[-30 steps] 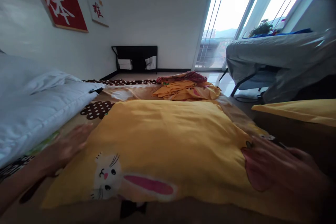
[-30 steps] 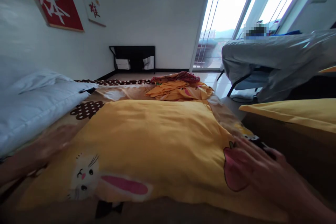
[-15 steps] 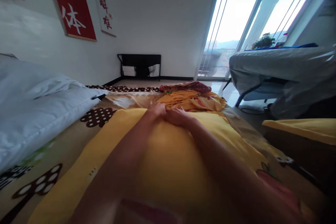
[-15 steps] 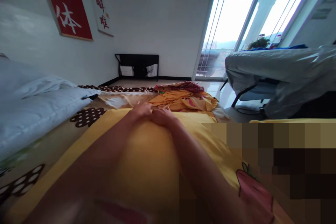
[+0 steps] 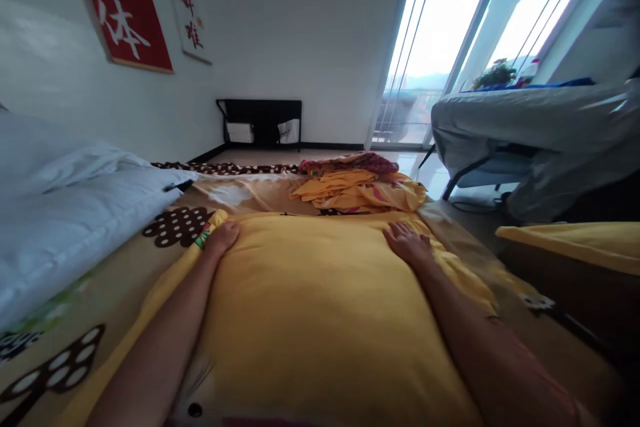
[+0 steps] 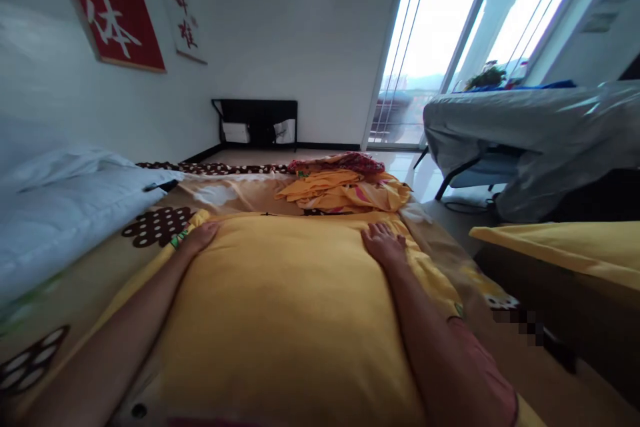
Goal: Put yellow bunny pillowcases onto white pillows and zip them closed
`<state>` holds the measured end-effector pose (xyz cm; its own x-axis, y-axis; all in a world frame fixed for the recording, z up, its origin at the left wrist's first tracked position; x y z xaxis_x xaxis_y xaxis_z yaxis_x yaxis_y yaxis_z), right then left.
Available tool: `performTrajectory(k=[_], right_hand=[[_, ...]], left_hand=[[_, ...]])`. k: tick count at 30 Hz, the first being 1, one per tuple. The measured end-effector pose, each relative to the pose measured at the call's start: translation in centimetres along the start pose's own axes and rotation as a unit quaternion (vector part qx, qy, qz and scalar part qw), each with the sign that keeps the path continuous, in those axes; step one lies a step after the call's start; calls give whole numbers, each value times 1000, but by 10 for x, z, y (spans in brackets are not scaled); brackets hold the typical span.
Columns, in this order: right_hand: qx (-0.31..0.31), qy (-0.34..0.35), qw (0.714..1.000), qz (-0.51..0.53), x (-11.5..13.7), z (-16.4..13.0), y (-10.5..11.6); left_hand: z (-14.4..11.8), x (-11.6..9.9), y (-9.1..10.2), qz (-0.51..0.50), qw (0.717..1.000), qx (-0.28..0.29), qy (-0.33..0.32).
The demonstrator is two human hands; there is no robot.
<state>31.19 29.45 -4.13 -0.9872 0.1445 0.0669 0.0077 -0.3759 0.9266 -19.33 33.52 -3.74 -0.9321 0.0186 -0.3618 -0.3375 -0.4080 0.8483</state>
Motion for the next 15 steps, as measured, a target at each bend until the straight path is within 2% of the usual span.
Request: performTrajectory(k=[3,4,6,8,9,10,12,15], right_hand=[[-78,-21,997,2,7,-18,21],[-97,-8,995,7,8,-26,27],[-115,60,991,23,7,-45,34],[-104,140,984,31,-5,-69,34],[-91,164,982,28,-16,-82,32],[-77,175,981,21,-29,-94,31],[-57,173,983,2,-54,-114,34],[-26,144,989,-11,-80,-132,52]], left_hand=[[-28,-2,31,-6,995,-93,19],[-38,-8,42,-14,992,-126,2],[-57,-23,59,-43,982,-161,-83],[-77,-32,62,-68,975,-103,-182],[-86,-30,58,-68,976,-47,-203],[-92,-22,52,-57,979,14,-193],[-99,7,46,-17,989,97,-107],[-100,47,58,22,993,111,11]])
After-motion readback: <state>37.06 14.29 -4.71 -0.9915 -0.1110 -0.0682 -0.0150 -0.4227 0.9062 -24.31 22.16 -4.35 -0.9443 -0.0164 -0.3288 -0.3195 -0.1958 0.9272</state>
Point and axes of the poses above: each hand's wrist, its own z-axis towards the middle knuckle, its own y-axis out of the back of the hand, x = y × z, the point moved 8 cm from there along z, towards the middle knuckle, and after that the axes turned 8 degrees about -x, right-handed, at the moved point
